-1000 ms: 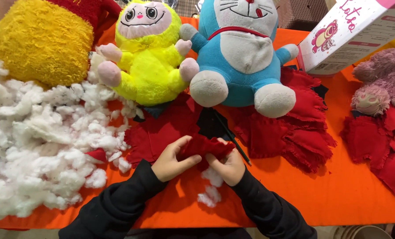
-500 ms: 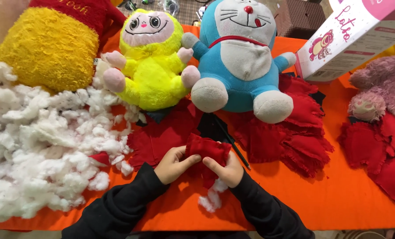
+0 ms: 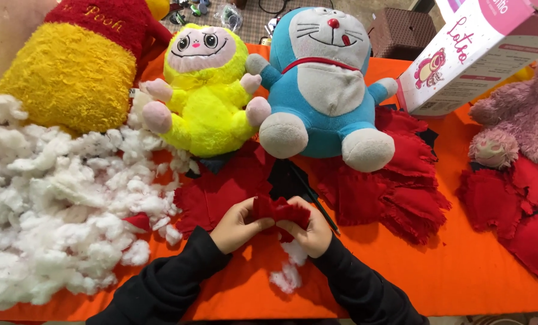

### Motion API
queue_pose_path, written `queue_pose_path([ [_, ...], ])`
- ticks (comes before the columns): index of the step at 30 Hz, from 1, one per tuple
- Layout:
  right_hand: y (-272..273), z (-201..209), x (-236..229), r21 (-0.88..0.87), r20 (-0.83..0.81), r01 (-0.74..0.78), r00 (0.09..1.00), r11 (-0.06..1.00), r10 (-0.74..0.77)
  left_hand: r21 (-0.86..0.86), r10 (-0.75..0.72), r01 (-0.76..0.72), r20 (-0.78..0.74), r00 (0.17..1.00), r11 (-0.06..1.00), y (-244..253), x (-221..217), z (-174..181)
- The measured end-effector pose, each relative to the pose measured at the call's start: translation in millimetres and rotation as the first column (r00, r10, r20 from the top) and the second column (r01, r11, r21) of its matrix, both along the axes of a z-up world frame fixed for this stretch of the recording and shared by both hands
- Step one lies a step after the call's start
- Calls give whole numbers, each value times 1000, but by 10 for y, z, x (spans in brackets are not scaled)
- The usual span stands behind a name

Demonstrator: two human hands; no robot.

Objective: The person stuffs a small red fabric component with white synthetic fiberfill on a workspace with other plush toys.

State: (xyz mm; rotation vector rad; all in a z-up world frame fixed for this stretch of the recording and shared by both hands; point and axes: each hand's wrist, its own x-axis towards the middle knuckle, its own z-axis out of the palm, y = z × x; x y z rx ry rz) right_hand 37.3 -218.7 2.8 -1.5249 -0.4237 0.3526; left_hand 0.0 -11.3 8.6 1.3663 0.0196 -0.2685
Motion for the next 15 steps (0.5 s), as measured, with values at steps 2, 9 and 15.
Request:
queue_pose_path([
  [2, 19, 16, -2, -25, 29, 7, 1000, 1000, -7, 4, -29, 29, 8, 1000, 1000, 11, 2, -91],
  [9, 28, -93, -63, -126, -35, 97, 994, 987, -102, -2, -54, 54, 0, 999, 999, 36, 5, -137],
  [15, 63, -56, -62, -108, -4, 139, 990, 984, -141, 9, -25, 25, -34, 999, 1000, 24, 10, -165],
])
